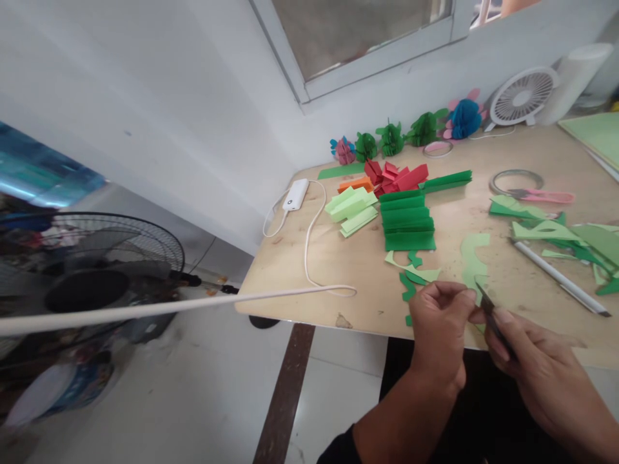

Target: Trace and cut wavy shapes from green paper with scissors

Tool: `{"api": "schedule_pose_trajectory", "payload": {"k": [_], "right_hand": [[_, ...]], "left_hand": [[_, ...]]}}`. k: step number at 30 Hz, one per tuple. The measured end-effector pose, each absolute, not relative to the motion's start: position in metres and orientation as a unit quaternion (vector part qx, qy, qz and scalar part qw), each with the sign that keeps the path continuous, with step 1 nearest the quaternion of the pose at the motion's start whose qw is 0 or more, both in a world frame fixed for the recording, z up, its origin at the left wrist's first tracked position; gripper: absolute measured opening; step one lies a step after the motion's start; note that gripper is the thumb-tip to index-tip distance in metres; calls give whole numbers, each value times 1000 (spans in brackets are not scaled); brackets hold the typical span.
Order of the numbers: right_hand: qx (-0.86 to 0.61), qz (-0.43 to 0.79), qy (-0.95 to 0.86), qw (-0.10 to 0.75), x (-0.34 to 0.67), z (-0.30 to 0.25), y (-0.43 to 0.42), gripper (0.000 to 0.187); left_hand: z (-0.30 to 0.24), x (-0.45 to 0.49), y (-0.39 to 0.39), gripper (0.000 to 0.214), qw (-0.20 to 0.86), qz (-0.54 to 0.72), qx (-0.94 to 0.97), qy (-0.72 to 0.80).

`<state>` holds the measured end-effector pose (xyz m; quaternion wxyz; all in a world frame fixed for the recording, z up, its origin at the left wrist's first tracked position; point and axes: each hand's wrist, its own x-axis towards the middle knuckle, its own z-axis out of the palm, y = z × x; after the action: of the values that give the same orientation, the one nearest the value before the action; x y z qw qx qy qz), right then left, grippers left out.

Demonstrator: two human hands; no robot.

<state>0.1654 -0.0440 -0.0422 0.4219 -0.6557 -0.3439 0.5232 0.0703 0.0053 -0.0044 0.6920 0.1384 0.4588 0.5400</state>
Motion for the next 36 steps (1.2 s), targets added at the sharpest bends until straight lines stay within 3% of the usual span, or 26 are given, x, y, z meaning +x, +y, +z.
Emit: {"api": "schedule_pose_trajectory", "payload": {"k": [11,36], "right_hand": [[-682,491,-380,386,170,-43,-44,47],[-688,476,-389,385,161,-30,-39,59]], "left_hand": [[-7,64,10,26,678,544,165,466],[-3,67,3,26,686,552,140,453]]}}
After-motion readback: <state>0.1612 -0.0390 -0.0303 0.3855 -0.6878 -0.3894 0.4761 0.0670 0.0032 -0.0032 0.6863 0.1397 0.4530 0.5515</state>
